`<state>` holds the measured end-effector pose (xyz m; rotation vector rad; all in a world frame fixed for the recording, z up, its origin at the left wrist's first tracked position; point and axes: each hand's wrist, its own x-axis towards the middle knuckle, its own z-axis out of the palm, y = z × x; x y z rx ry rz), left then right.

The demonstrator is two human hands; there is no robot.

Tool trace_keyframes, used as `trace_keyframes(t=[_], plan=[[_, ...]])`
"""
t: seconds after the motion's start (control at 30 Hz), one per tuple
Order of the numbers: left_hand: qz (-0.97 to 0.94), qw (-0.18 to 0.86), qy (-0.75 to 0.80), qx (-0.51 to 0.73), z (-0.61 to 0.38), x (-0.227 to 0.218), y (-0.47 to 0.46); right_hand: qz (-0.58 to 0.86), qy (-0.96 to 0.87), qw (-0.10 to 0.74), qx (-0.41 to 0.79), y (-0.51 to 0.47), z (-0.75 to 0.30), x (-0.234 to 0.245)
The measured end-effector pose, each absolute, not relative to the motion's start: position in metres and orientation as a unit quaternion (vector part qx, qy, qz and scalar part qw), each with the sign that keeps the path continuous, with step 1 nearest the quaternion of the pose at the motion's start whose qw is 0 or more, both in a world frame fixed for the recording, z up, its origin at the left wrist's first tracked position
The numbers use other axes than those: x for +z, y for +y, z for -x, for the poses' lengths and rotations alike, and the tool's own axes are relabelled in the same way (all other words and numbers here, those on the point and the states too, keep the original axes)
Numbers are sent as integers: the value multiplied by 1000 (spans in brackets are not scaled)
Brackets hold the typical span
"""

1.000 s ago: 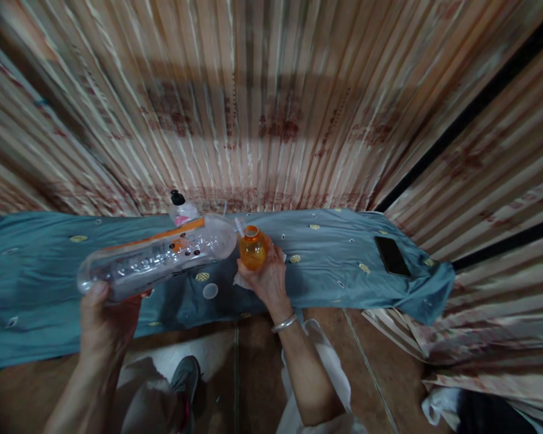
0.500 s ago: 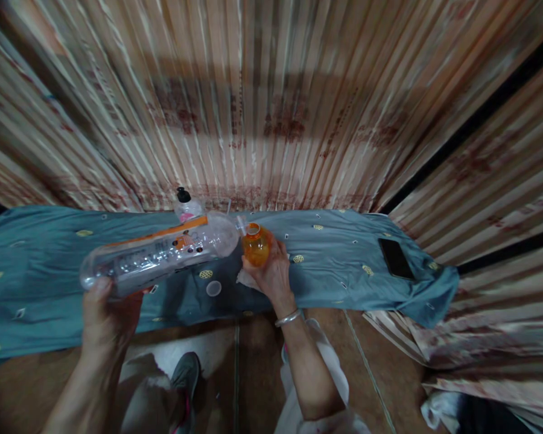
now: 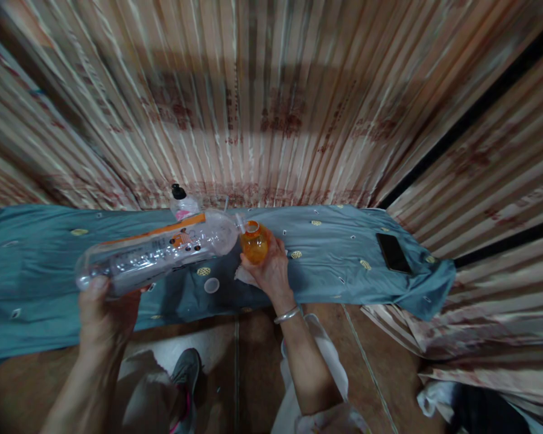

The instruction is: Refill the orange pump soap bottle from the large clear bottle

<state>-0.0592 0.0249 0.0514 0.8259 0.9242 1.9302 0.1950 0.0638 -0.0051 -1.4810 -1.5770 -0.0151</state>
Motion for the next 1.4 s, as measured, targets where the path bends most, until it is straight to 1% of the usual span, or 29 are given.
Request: trace_keyframes(t=[0.5, 1.1, 1.4], plan=[[-308, 417, 376, 768, 55, 51, 24, 611, -639, 466, 24, 60, -197, 0], [-343, 410, 358, 765, 59, 56, 24, 611, -637, 470, 5, 60, -194, -5], [-347, 407, 354, 768, 60, 58, 24, 610, -646, 459, 15, 58, -193, 1]])
